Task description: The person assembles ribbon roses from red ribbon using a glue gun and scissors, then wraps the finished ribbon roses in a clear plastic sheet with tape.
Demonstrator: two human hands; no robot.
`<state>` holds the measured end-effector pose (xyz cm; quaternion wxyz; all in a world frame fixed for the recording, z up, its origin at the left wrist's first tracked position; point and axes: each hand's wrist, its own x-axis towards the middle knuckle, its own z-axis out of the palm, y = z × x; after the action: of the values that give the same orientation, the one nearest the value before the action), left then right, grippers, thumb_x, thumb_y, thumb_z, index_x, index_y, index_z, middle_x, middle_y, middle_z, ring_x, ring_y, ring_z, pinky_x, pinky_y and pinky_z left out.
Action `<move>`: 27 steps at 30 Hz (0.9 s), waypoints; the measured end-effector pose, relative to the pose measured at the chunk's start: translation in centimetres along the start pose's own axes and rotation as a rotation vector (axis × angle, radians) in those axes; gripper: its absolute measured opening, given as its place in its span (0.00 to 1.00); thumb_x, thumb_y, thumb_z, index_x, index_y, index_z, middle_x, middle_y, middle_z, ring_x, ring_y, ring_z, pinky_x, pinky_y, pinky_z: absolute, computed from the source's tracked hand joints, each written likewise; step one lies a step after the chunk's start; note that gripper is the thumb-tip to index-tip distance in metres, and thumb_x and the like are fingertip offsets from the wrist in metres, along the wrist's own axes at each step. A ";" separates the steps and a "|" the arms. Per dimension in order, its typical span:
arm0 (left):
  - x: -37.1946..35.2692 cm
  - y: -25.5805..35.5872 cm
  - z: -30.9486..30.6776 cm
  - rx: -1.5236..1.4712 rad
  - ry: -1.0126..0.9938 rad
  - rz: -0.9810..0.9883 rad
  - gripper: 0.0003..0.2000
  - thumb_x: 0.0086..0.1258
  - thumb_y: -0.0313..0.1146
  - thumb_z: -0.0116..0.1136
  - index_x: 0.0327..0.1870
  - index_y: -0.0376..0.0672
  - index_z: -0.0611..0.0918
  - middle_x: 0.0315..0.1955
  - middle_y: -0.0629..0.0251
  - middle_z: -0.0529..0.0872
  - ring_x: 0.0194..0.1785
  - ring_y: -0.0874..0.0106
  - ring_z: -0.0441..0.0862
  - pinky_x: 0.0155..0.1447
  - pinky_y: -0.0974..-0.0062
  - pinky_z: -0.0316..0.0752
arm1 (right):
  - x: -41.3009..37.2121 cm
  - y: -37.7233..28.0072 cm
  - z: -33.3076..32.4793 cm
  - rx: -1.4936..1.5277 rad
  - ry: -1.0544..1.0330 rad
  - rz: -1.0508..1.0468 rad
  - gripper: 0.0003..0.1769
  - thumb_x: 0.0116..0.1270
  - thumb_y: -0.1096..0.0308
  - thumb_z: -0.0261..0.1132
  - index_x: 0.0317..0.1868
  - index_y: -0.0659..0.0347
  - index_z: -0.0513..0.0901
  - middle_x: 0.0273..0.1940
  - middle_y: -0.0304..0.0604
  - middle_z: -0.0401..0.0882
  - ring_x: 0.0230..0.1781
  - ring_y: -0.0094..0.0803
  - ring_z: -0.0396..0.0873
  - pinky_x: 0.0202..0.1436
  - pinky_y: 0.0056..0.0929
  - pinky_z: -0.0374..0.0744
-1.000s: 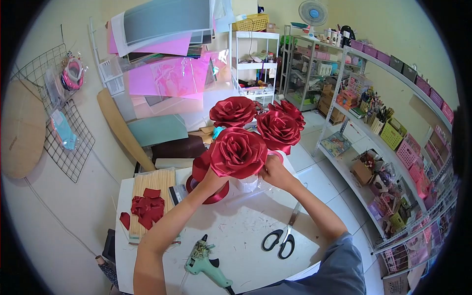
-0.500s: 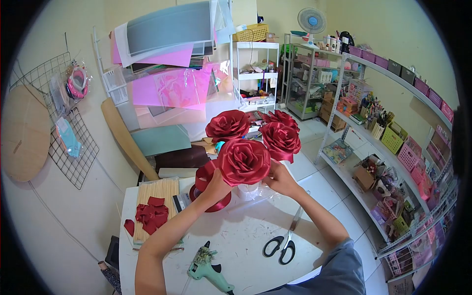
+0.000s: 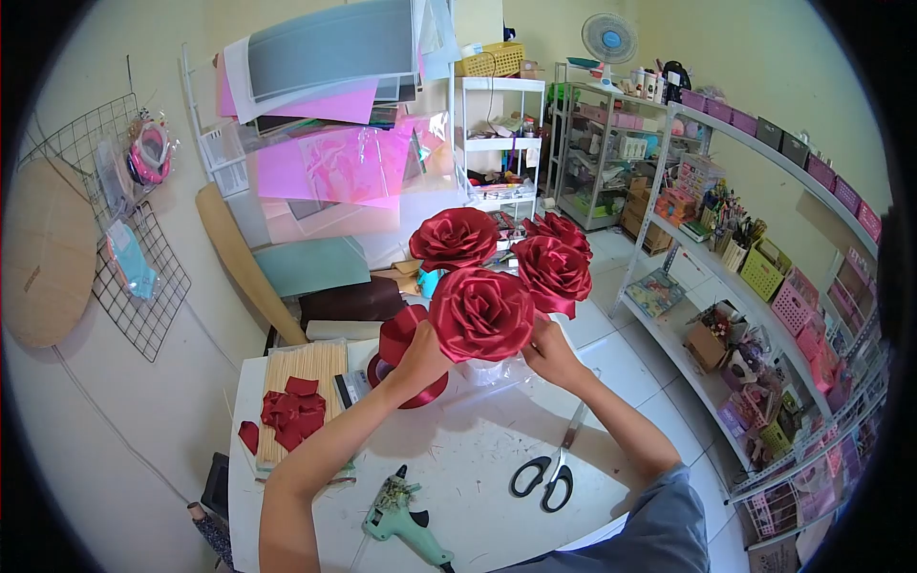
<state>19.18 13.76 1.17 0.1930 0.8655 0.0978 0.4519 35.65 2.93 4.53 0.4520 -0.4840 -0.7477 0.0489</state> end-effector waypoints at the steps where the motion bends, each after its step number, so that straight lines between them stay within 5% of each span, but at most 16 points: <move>1: 0.1 0.3 0.1 -0.084 0.018 0.020 0.17 0.47 0.24 0.53 0.41 0.37 0.72 0.30 0.51 0.76 0.39 0.55 0.73 0.48 0.63 0.62 | 0.1 -0.3 0.0 0.049 -0.035 0.064 0.05 0.56 0.80 0.48 0.34 0.69 0.69 0.23 0.46 0.73 0.23 0.31 0.76 0.24 0.25 0.73; 5: 0.2 3.3 -0.9 -0.044 -0.208 -0.343 0.20 0.45 0.26 0.57 0.41 0.34 0.69 0.42 0.51 0.72 0.45 0.54 0.70 0.51 0.67 0.63 | 0.6 -0.1 0.8 0.164 -0.021 0.111 0.06 0.57 0.81 0.47 0.34 0.70 0.69 0.23 0.46 0.73 0.22 0.31 0.76 0.25 0.24 0.73; 8: -1.1 2.2 1.0 -0.147 -0.058 -0.235 0.26 0.45 0.30 0.63 0.41 0.31 0.62 0.41 0.48 0.73 0.47 0.66 0.72 0.51 0.73 0.66 | 0.3 0.3 1.3 0.195 -0.009 0.123 0.08 0.57 0.81 0.47 0.37 0.70 0.70 0.24 0.47 0.74 0.21 0.31 0.76 0.26 0.24 0.73; 12: -1.1 2.0 1.6 0.000 -0.146 -0.351 0.34 0.42 0.32 0.66 0.45 0.28 0.56 0.42 0.44 0.72 0.49 0.59 0.71 0.54 0.71 0.65 | -0.3 1.0 1.5 0.248 -0.060 0.154 0.10 0.60 0.78 0.47 0.42 0.70 0.70 0.30 0.46 0.73 0.28 0.27 0.75 0.29 0.21 0.74; 18: -0.8 1.7 1.7 -0.170 -0.207 -0.463 0.42 0.43 0.31 0.65 0.54 0.25 0.47 0.43 0.44 0.72 0.49 0.58 0.71 0.51 0.72 0.67 | -1.1 2.1 1.8 0.169 -0.080 0.109 0.12 0.59 0.80 0.48 0.44 0.70 0.69 0.32 0.47 0.72 0.30 0.26 0.74 0.29 0.21 0.74; 20: -0.8 1.9 1.7 -0.151 -0.170 -0.411 0.37 0.43 0.29 0.65 0.49 0.28 0.52 0.40 0.44 0.73 0.45 0.57 0.73 0.46 0.71 0.69 | -1.4 2.0 1.9 0.154 0.018 0.150 0.07 0.55 0.76 0.54 0.34 0.71 0.73 0.28 0.48 0.76 0.24 0.32 0.76 0.27 0.26 0.74; 24: -1.2 0.9 1.8 -0.147 -0.118 -0.277 0.31 0.43 0.28 0.64 0.44 0.30 0.57 0.37 0.45 0.74 0.40 0.55 0.75 0.41 0.69 0.70 | -3.3 0.8 0.7 0.315 0.107 0.272 0.08 0.54 0.78 0.55 0.36 0.70 0.71 0.27 0.46 0.76 0.24 0.29 0.76 0.26 0.23 0.74; 27: -1.3 0.8 2.0 -0.087 -0.107 -0.346 0.29 0.42 0.30 0.65 0.43 0.30 0.60 0.35 0.47 0.75 0.39 0.54 0.75 0.41 0.68 0.70 | -3.2 1.3 -0.1 0.243 0.379 0.330 0.12 0.53 0.79 0.54 0.39 0.69 0.65 0.26 0.45 0.74 0.25 0.26 0.75 0.26 0.22 0.74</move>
<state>20.07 12.08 -0.53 0.3101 0.8494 0.2151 0.3689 37.02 1.16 1.90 0.6244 -0.5419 -0.5496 0.1197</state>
